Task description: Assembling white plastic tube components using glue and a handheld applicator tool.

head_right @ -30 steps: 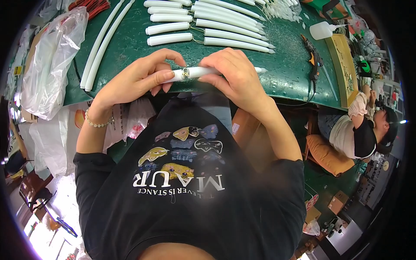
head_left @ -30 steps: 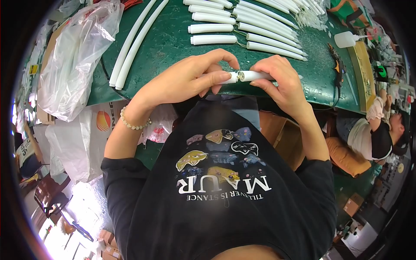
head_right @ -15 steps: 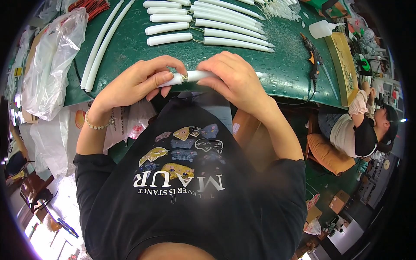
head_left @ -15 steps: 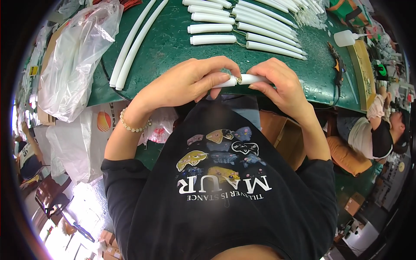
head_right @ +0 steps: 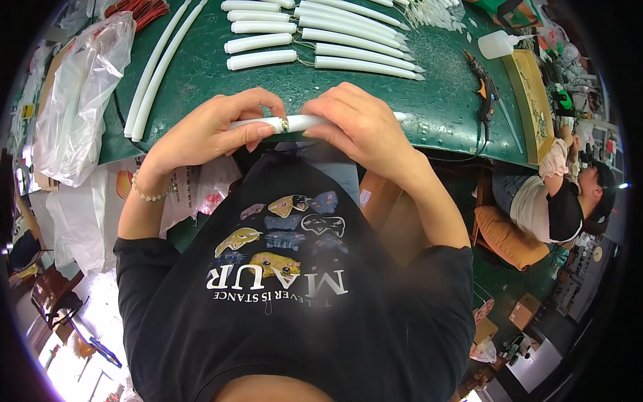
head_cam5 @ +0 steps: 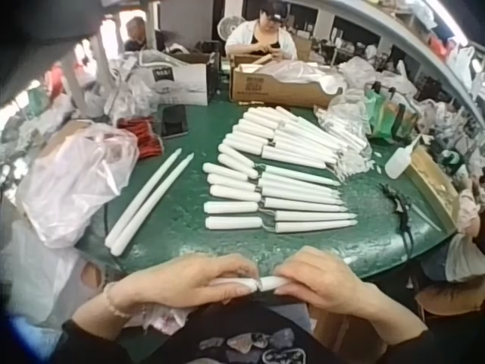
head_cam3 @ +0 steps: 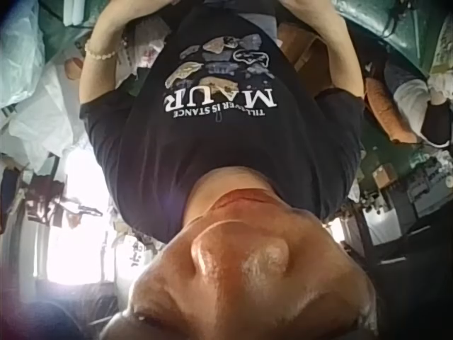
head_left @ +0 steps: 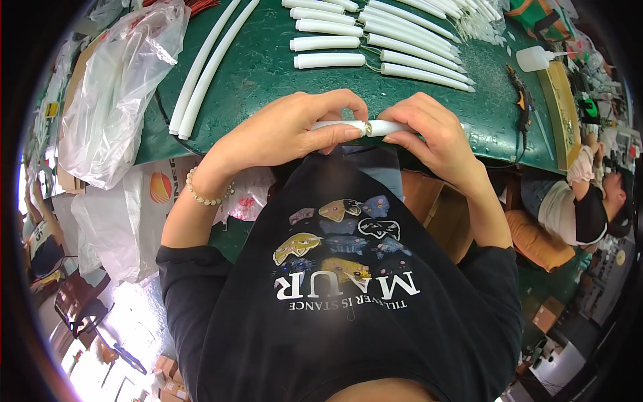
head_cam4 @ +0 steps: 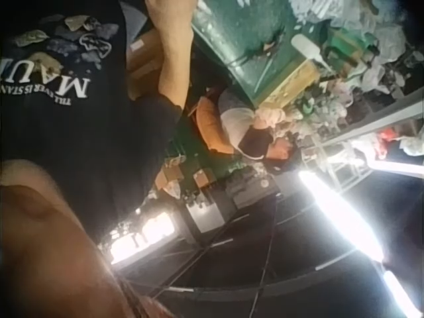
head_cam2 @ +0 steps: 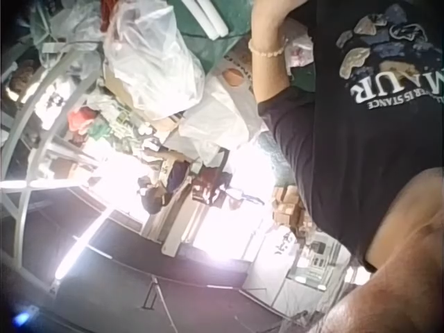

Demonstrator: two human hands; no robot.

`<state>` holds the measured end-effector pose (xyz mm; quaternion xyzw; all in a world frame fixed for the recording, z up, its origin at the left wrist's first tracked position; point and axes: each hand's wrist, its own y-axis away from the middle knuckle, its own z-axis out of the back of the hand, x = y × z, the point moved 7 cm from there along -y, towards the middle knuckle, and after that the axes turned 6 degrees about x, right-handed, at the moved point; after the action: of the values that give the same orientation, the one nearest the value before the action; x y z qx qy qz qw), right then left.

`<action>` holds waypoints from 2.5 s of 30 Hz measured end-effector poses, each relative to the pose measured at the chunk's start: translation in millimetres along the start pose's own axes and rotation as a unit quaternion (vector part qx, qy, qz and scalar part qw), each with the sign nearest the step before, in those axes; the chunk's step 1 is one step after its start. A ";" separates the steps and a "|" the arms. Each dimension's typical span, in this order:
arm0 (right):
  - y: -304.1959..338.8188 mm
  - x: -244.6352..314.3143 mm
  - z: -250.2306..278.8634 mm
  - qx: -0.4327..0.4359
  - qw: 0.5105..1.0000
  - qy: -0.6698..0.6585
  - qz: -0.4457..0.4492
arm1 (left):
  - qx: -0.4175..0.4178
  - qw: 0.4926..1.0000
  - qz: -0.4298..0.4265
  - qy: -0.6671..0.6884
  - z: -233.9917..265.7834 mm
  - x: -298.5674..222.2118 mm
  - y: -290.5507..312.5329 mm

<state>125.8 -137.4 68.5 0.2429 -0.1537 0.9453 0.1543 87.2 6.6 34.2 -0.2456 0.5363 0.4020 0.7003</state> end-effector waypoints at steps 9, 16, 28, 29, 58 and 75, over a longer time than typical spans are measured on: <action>1.3 4.6 -3.4 0.013 0.998 0.053 0.006 | -0.011 0.997 0.007 -0.074 -0.9 5.6 -1.6; 0.6 5.9 -5.9 0.009 0.996 0.089 -0.003 | -0.025 0.994 0.027 -0.105 -0.2 4.1 -4.7; 0.3 2.9 -9.3 -0.010 0.992 0.118 -0.037 | -0.032 0.984 0.058 -0.166 -0.4 10.1 -8.5; 0.7 3.0 -9.6 -0.012 0.991 0.126 -0.037 | -0.033 0.985 0.062 -0.161 -1.0 11.4 -9.3; 4.0 -6.0 -11.6 -0.012 0.998 0.060 -0.021 | -0.074 0.962 -0.070 -0.253 -7.1 10.1 -7.3; 8.5 -9.2 -27.4 0.028 0.979 0.202 -0.001 | -0.064 0.916 -0.088 -0.387 -16.5 10.7 -15.9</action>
<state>119.0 -137.1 39.1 0.0517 -0.0924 0.9787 0.1758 92.3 -11.8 17.6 -0.1615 0.1730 0.4356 0.8685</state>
